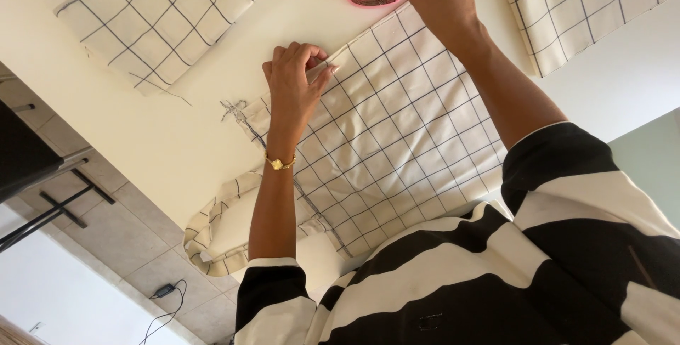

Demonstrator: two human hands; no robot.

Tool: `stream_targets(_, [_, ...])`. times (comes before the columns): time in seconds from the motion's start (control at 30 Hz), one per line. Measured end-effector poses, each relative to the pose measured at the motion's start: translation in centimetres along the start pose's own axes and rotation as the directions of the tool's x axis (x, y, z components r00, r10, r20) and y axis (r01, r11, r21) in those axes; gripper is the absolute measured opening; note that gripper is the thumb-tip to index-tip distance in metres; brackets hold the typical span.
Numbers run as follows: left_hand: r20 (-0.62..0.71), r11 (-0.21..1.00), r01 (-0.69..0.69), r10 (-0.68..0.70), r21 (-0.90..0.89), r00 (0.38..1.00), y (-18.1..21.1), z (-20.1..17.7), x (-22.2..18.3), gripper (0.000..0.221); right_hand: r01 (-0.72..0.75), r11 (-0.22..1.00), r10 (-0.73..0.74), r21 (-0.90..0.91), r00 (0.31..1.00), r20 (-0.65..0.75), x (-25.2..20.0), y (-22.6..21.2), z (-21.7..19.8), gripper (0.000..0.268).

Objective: The person is pinning fabric handles and edges of a tote bag to prepare it for sewing, ensuring the grid patterns align.

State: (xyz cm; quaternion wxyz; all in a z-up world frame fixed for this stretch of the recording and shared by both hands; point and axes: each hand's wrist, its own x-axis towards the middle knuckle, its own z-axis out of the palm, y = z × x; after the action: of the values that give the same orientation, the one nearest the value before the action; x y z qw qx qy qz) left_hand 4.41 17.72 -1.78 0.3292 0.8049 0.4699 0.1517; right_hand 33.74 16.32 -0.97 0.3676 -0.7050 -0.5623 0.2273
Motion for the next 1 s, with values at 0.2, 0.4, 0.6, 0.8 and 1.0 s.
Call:
stream_targets(0.2, [0.068, 0.986, 0.007, 0.005, -0.167, 0.998, 0.9, -2.3, 0.6, 0.025, -0.145, 0.989, 0.145, -0.042, 0.989, 0.011, -0.1, 1.6, -0.4, 0.064])
stream_targets(0.4, [0.352, 0.942, 0.284, -0.208, -0.178, 0.913, 1.8, -5.0, 2.3, 0.044, 0.097, 0.954, -0.150, 0.282, 0.974, 0.172, -5.0, -4.4, -1.6, 0.017])
stream_targets(0.6, [0.441, 0.951, 0.274, -0.186, -0.145, 0.878, 1.4, -4.3, 2.8, 0.025, -0.124, 0.925, 0.014, 0.358, 0.955, 0.295, -10.0, -3.4, 0.3, 0.012])
stream_targets(0.8, [0.445, 0.964, 0.257, -0.203, -0.065, 0.872, 0.4, -3.5, 3.5, 0.024, 0.107, 0.994, -0.109, 0.031, 0.990, 0.085, -12.7, 2.3, 0.4, 0.011])
stream_targets(1.0, [0.487, 0.980, 0.199, -0.174, 0.001, 0.856, -1.9, -2.0, 4.0, 0.022, 0.013, 1.000, -0.013, 0.006, 1.000, 0.020, -14.8, -1.7, 1.6, 0.008])
